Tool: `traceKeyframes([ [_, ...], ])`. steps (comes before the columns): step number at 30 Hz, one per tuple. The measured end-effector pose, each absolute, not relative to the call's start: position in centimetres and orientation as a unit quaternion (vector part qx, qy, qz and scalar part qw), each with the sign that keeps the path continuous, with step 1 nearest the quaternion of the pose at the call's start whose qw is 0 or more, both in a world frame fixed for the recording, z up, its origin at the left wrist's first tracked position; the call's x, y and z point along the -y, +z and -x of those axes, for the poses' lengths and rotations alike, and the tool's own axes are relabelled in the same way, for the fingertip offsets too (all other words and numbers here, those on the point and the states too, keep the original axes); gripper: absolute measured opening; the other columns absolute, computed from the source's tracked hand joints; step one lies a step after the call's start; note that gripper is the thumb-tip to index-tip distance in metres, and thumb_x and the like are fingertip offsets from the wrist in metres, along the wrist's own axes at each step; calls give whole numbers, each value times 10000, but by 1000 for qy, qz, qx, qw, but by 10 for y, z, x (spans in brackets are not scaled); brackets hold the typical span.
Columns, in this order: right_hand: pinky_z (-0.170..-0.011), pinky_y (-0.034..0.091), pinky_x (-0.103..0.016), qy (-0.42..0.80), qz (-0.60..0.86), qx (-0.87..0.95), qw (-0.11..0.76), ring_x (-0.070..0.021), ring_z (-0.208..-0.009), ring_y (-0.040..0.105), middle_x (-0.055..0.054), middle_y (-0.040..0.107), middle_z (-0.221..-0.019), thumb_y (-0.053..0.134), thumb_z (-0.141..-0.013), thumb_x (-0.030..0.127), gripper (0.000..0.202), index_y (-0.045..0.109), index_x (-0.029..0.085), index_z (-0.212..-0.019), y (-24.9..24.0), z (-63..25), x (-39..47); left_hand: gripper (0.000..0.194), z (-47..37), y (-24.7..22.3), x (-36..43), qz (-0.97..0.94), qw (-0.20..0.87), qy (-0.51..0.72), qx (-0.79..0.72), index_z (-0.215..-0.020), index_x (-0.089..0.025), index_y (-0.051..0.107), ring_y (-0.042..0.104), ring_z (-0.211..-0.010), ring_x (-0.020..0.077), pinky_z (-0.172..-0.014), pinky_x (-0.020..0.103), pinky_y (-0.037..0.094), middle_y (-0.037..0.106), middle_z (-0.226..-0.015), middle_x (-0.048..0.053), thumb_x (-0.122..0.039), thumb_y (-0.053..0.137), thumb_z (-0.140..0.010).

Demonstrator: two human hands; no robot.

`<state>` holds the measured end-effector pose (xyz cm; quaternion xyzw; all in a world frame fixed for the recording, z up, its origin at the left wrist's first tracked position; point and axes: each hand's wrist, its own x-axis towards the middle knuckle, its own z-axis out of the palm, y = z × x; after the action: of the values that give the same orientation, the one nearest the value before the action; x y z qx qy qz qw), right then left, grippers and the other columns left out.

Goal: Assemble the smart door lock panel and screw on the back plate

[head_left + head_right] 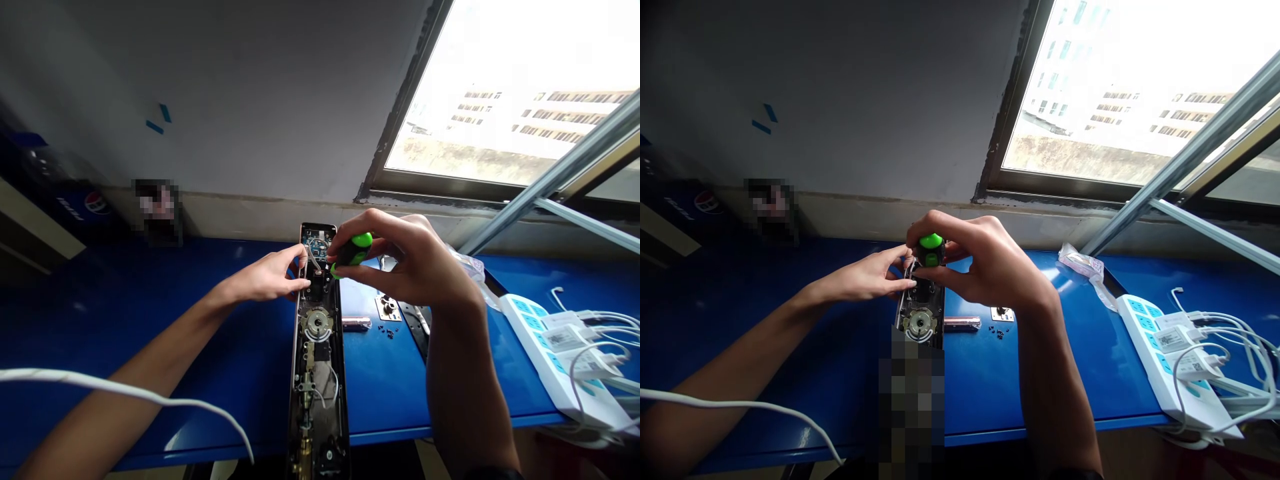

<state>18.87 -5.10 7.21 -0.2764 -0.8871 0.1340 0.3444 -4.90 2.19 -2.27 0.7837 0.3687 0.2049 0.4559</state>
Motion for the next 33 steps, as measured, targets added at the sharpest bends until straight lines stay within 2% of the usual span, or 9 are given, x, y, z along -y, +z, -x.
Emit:
traceKeyframes([
  [5,-747,628,-168,103,293,888,339,-92,-832,710,-17,750,-993,776,-895,203,263,661,156,-1127,70,-188,50,309,49,-23,-22,-788,455,176,-377,-948,-224,455,635,-718,177,-624,319,599,583,-926,5,-376,698,-835],
  [8,-774,633,-178,116,298,884,339,-104,-872,717,-24,746,-1018,770,-899,206,264,654,160,-1132,71,-188,51,306,49,-25,-22,-785,461,178,-374,-938,-227,431,622,-724,169,-629,309,597,575,-932,4,-372,685,-848],
  [16,-789,645,-245,130,369,863,318,-137,-901,722,-23,724,-1071,729,-902,193,334,565,204,-1193,70,-192,49,278,49,-21,-23,-788,449,178,-383,-862,-214,438,494,-684,120,-588,234,499,494,-815,-38,-354,678,-844],
  [22,-823,644,-249,122,368,872,299,-152,-962,726,-27,730,-1114,707,-922,188,369,555,224,-1257,67,-188,46,327,51,-21,-30,-775,459,195,-387,-825,-215,418,488,-697,129,-602,249,500,458,-800,-39,-407,683,-824],
  [28,-824,639,-258,90,379,868,309,-148,-914,736,-13,751,-1082,707,-926,198,387,554,238,-1279,63,-185,42,284,55,-17,-27,-810,352,181,-433,-916,-227,453,606,-682,157,-629,268,488,607,-851,-8,-469,602,-906],
  [31,-801,640,-274,76,397,861,309,-159,-877,750,-14,764,-1059,724,-916,227,386,561,242,-1266,63,-186,41,381,56,-7,-16,-811,359,114,-447,-1002,-242,454,668,-619,182,-585,278,481,662,-844,-3,-598,565,-924],
  [33,-791,640,-291,74,408,858,304,-171,-860,759,-17,770,-1038,733,-907,238,393,564,240,-1262,63,-186,41,464,56,-1,-10,-814,367,69,-445,-1018,-244,460,686,-602,190,-565,279,469,678,-875,2,-643,637,-862],
])
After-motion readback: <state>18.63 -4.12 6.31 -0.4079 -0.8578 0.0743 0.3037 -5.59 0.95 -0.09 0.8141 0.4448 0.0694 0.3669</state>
